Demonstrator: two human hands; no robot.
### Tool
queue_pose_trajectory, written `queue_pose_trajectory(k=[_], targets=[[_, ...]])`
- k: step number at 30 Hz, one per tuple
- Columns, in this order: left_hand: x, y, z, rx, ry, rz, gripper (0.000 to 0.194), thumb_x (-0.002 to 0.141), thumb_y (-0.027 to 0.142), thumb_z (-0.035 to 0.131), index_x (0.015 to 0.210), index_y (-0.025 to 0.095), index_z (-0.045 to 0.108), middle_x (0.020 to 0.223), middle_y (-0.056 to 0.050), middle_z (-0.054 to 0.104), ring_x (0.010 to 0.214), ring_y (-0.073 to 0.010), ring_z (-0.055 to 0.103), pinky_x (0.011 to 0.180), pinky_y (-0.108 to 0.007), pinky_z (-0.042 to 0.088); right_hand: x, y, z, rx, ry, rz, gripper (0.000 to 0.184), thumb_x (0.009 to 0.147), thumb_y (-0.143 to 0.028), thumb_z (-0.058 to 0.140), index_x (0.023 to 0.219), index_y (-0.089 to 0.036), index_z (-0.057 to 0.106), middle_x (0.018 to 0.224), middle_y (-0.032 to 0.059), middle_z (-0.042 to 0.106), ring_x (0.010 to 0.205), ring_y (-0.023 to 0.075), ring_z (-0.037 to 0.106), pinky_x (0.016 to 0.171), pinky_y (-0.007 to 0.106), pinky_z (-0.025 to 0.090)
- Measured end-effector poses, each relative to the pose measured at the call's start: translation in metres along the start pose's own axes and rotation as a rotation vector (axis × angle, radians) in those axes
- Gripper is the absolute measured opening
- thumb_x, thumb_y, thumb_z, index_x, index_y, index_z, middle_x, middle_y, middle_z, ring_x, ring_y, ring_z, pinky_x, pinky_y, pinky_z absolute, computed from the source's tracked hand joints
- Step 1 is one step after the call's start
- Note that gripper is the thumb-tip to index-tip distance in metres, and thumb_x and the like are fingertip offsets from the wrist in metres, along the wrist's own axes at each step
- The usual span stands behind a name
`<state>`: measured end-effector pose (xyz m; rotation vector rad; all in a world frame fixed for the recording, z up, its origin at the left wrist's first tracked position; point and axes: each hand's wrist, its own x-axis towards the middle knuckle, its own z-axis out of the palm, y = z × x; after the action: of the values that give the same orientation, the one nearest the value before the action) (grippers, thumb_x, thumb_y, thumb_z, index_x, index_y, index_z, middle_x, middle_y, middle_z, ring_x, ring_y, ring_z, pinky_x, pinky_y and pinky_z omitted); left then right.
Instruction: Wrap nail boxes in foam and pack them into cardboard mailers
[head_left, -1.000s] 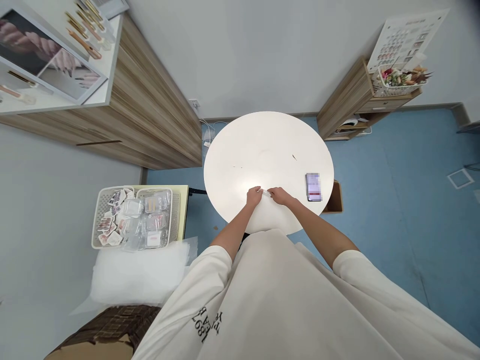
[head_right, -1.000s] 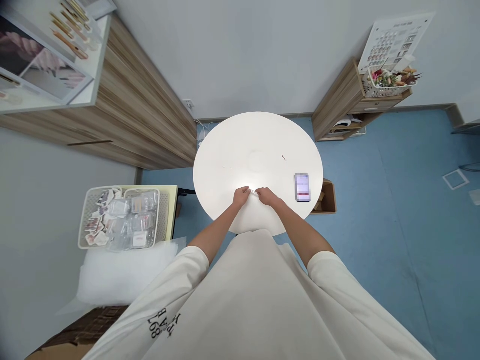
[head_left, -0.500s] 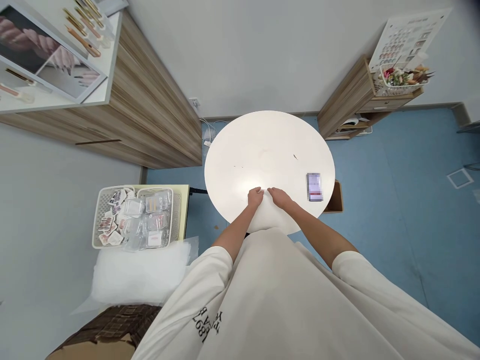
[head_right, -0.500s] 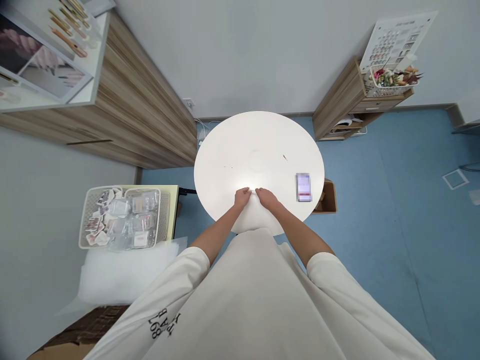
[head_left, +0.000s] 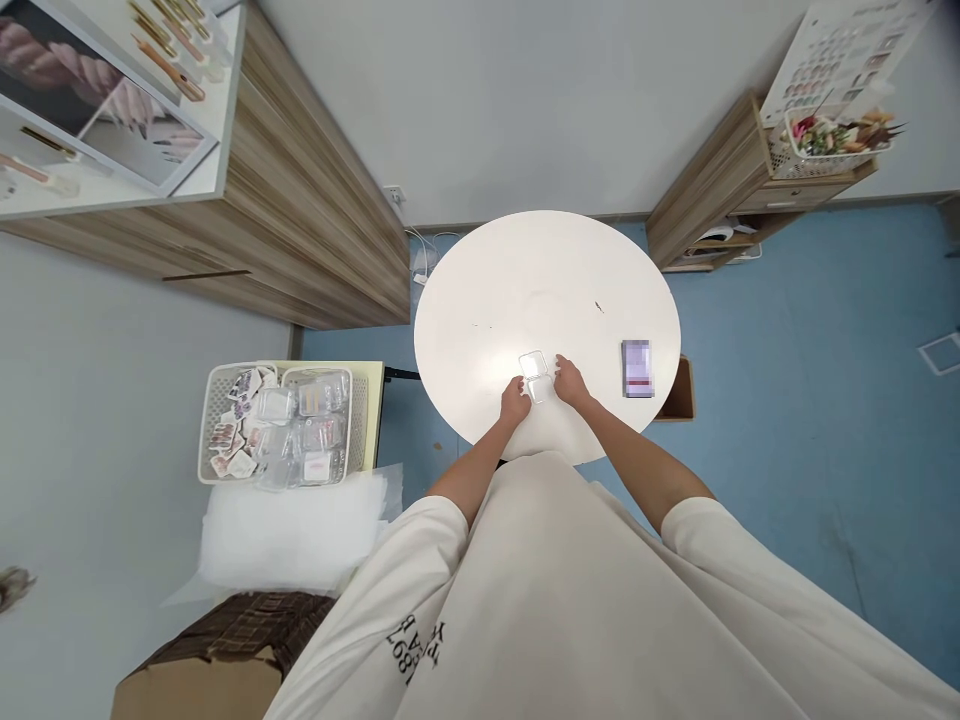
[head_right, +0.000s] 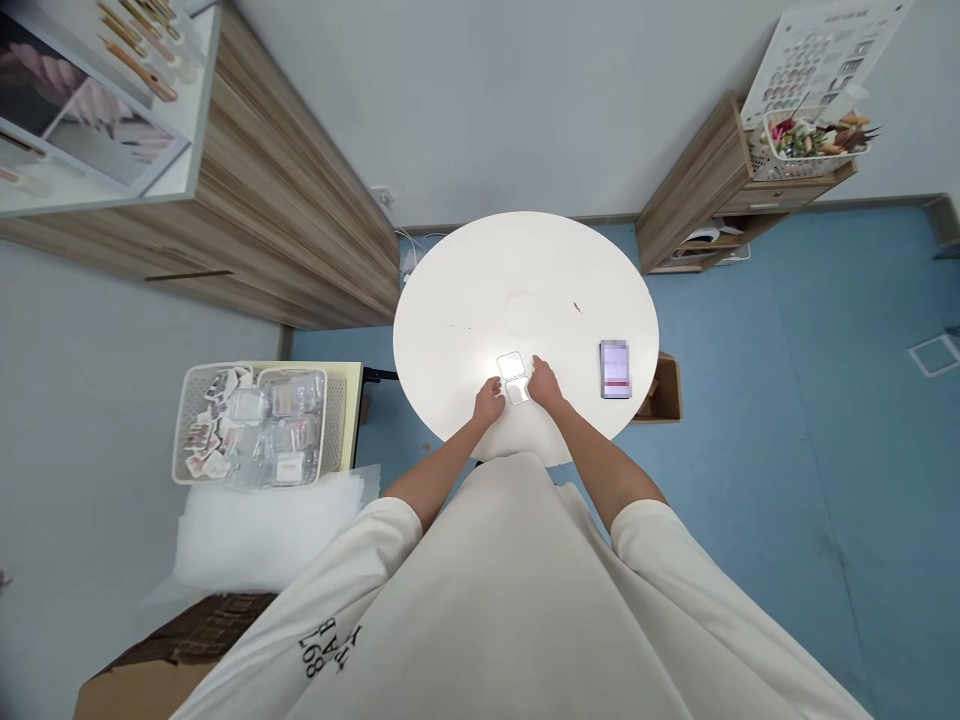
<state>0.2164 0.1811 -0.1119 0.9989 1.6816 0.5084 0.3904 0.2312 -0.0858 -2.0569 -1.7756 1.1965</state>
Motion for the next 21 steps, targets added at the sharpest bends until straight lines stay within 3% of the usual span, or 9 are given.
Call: queue_pose_trajectory(k=[7,21], targets=[[-0.020,-0.007,0.003,0.019,-0.053,-0.023,0.050,0.081,0.007,0.059,0.130,0.020,0.057,0.134,-0.011,0.064,0.119,-0.0224,0.063,0.103,-0.036,0.048,-0.031,0.019,0.009,0.061,-0.066,0.071,0.040,0.091,-0.012,0.046,0.126,-0.018,0.065,0.132,0.0104,0.065,0.118,0.0209,0.061,0.104,0.034,0.048],[-0.007,0.013,0.002,0.040,-0.091,0.077,0.064,0.075,0.011,0.065,0.138,0.021,0.055,0.150,-0.011,0.052,0.141,-0.0287,0.046,0.118,-0.040,0.036,-0.029,0.011,0.016,0.198,-0.092,0.075,0.045,0.092,-0.021,0.049,0.136,-0.018,0.061,0.142,0.0117,0.060,0.124,0.0211,0.060,0.108,0.035,0.047]])
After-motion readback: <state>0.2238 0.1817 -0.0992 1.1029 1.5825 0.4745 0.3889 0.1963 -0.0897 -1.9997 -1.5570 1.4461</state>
